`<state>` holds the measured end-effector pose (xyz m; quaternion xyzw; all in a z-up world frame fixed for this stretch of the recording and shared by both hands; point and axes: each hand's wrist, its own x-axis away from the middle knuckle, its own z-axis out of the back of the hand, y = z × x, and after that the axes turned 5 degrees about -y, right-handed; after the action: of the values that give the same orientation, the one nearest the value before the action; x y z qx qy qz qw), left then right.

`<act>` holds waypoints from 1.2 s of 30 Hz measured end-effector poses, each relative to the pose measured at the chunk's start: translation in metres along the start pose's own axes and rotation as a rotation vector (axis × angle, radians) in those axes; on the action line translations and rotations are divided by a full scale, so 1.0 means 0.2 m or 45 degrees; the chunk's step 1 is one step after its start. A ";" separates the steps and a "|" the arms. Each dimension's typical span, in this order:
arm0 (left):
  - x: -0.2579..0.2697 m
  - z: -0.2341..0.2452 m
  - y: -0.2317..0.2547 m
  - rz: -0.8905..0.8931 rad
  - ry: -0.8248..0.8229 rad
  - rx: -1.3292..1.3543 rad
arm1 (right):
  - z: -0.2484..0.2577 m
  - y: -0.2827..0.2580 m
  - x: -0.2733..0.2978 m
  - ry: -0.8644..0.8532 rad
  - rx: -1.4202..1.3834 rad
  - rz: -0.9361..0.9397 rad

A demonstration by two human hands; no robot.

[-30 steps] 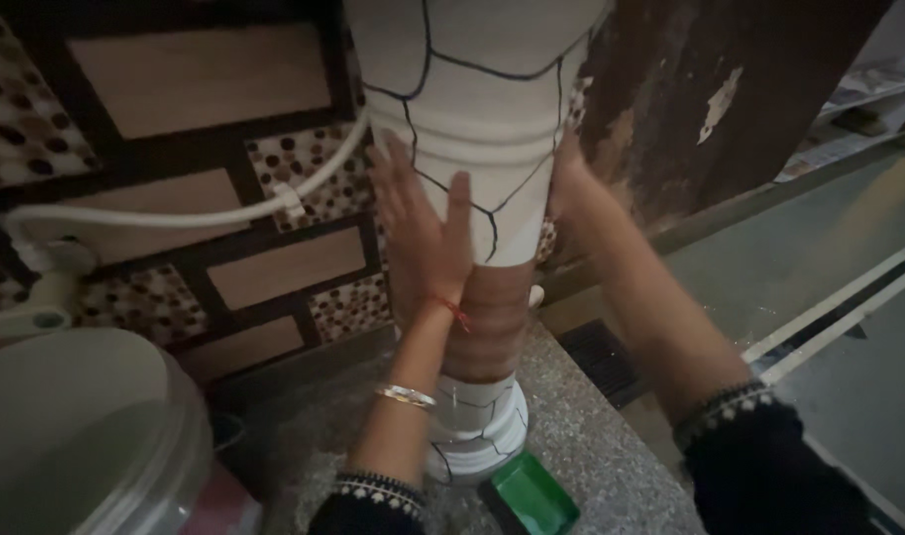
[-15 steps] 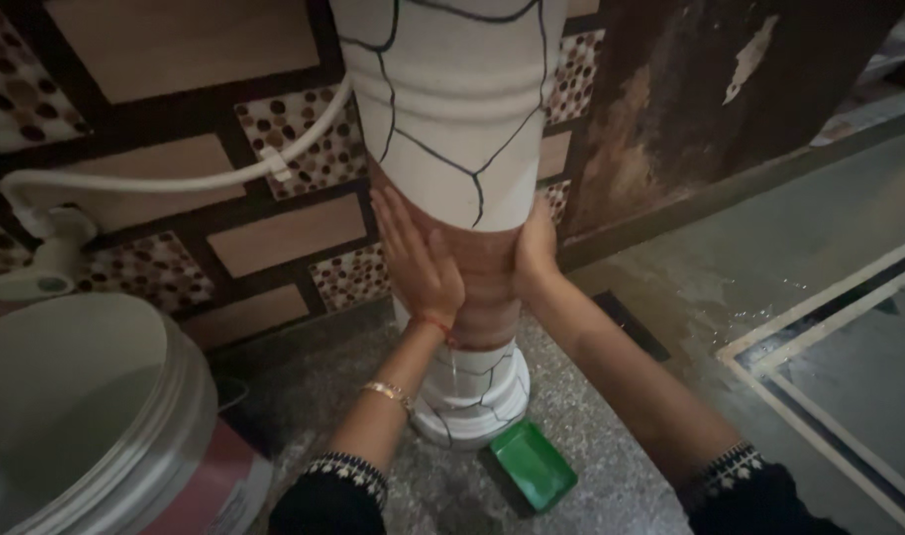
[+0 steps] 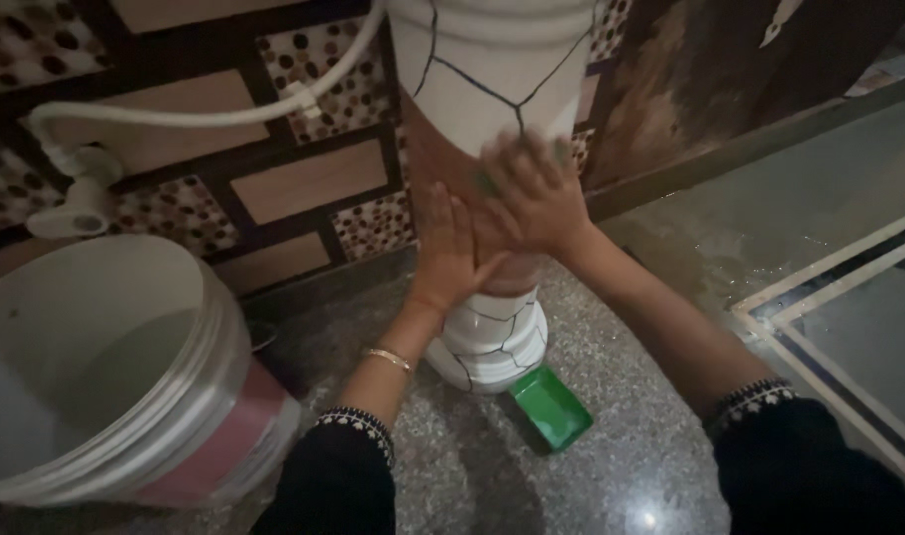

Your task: The person scrubs a white pedestal sink with a green sponge, cleaning the basin, faucet, and pedestal. They rinse the sponge in a bucket of water and continue scrubbing different parts of the sink.

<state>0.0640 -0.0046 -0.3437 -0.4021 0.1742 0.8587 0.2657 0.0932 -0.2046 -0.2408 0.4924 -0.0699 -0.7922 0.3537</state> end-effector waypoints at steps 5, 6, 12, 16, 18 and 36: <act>0.08 0.18 -0.01 0.168 -0.447 -0.017 | 0.01 0.06 0.21 0.040 0.323 0.721; 0.06 0.24 -0.01 0.183 -0.490 -0.041 | 0.03 0.06 0.16 0.059 0.363 0.756; -0.06 0.53 -0.01 0.682 -0.864 0.127 | 0.28 0.12 -0.31 0.026 0.532 0.256; -0.06 0.54 -0.09 0.613 -0.503 0.276 | 0.28 0.07 -0.56 0.097 0.514 0.046; -0.08 0.51 -0.12 0.791 -0.320 0.500 | 0.21 -0.04 -0.64 0.042 0.572 0.062; -0.36 0.40 -0.01 0.669 0.032 0.565 | 0.19 -0.24 -0.03 -0.433 0.366 1.142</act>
<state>0.0565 0.0149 -0.2377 -0.2864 0.4577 0.8339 0.1144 0.0404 -0.1737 -0.2395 0.3215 -0.4400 -0.6134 0.5717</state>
